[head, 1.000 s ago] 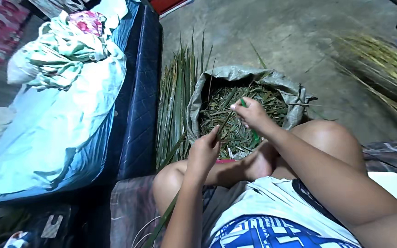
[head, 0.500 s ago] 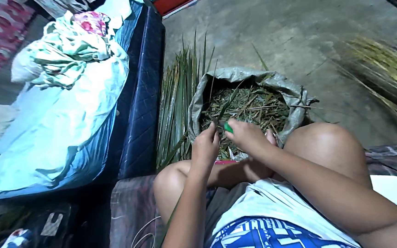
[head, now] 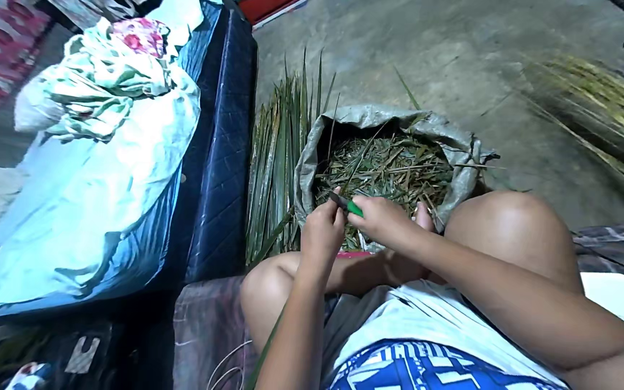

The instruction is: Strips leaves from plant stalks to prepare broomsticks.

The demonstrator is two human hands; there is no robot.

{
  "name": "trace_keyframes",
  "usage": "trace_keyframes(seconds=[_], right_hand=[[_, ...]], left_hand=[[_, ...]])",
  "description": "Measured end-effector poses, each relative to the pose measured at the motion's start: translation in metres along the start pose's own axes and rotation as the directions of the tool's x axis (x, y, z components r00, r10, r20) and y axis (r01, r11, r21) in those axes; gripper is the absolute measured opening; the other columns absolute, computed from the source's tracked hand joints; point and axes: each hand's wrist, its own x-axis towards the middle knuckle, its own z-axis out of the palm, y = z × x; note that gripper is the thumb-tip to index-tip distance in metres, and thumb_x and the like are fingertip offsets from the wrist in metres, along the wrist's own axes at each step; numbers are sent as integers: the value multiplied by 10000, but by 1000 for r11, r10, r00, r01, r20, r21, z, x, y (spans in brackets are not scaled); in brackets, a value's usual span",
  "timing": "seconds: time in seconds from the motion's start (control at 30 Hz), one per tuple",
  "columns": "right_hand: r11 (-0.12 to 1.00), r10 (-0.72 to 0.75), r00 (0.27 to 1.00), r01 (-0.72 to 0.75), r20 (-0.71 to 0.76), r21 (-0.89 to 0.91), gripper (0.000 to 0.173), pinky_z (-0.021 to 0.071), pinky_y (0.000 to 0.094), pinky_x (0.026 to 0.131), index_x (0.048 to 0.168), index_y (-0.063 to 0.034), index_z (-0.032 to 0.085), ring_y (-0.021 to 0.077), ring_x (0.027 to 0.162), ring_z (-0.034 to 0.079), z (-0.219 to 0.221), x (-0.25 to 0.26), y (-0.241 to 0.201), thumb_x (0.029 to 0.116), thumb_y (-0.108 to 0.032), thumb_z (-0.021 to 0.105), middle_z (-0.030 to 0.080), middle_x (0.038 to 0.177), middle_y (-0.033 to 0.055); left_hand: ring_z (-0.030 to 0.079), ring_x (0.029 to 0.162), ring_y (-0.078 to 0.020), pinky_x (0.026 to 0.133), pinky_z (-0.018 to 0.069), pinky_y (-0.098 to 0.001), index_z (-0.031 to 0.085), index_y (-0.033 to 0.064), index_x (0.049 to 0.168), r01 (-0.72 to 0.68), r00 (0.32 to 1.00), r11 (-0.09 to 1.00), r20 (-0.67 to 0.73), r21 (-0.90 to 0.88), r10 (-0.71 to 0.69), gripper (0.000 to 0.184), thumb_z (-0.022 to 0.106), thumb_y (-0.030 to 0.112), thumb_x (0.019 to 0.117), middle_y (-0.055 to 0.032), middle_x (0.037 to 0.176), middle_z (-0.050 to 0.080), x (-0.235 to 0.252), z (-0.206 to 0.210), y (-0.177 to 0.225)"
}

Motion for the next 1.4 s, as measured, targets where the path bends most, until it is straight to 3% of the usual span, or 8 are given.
trace_keyframes(seconds=[0.27,0.37,0.5,0.77,0.9,1.03,1.27,1.4], right_hand=[[989,125,848,-145,-515,1,260,522,648,671,1076,-5,629,469,843,694,-32,27,42,1064,-254,558,686,912,255],[994,101,919,-81,-382,68,239,529,584,677,1038,-30,641,379,785,673,-28,15,29,1055,-257,570,659,842,194],[1000,-23,996,23,-85,-3,274,501,560,799,1102,-28,639,356,921,662,-7,-1,7,1066,-276,529,663,934,181],[989,141,883,-102,-448,110,265,500,600,631,1044,-20,625,411,756,654,-35,20,39,1076,-269,540,642,830,218],[995,21,941,12,-337,95,205,515,550,661,1002,-50,650,325,748,648,-22,2,23,1029,-247,600,637,794,146],[994,-96,985,86,-142,-71,280,511,583,776,1099,-17,650,391,917,685,-9,-4,9,1057,-279,560,686,921,197],[993,21,827,47,-561,107,258,479,573,603,989,-9,618,382,699,632,-40,22,48,1066,-247,554,621,776,200],[970,-48,870,158,-491,185,233,499,516,597,1009,-28,630,294,653,604,-23,5,33,1051,-252,585,597,738,131]], left_hand=[[718,959,-235,914,550,-442,573,111,1469,-17,1000,1000,25,-12,17,411,461,153,1076,-128,1057,750,-3,2,-1],[716,969,-227,921,549,-437,579,111,1464,-16,999,1000,30,-21,17,405,456,159,1080,-121,1067,749,-2,2,-2],[713,993,-224,937,543,-437,622,42,1391,-19,1000,997,12,-72,20,369,462,137,1073,-133,1073,746,-4,-3,-3],[716,859,-194,820,570,-407,651,104,1390,-129,984,991,-129,-42,123,397,511,88,1019,-102,966,754,-10,2,-10],[717,870,-178,839,572,-398,640,85,1391,-100,992,992,-91,-82,93,372,472,129,1063,-97,979,754,-7,1,-7],[673,801,-78,786,547,-300,657,19,1294,-60,998,975,-39,-215,53,331,448,179,1093,-32,898,725,-8,-6,-5],[577,662,12,623,461,-184,656,64,1311,-35,999,932,16,-362,44,321,439,164,1096,43,809,679,-9,-14,-5],[576,647,8,615,468,-187,660,69,1311,-34,999,936,19,-351,43,323,444,176,1097,43,813,684,-8,-11,-5]])
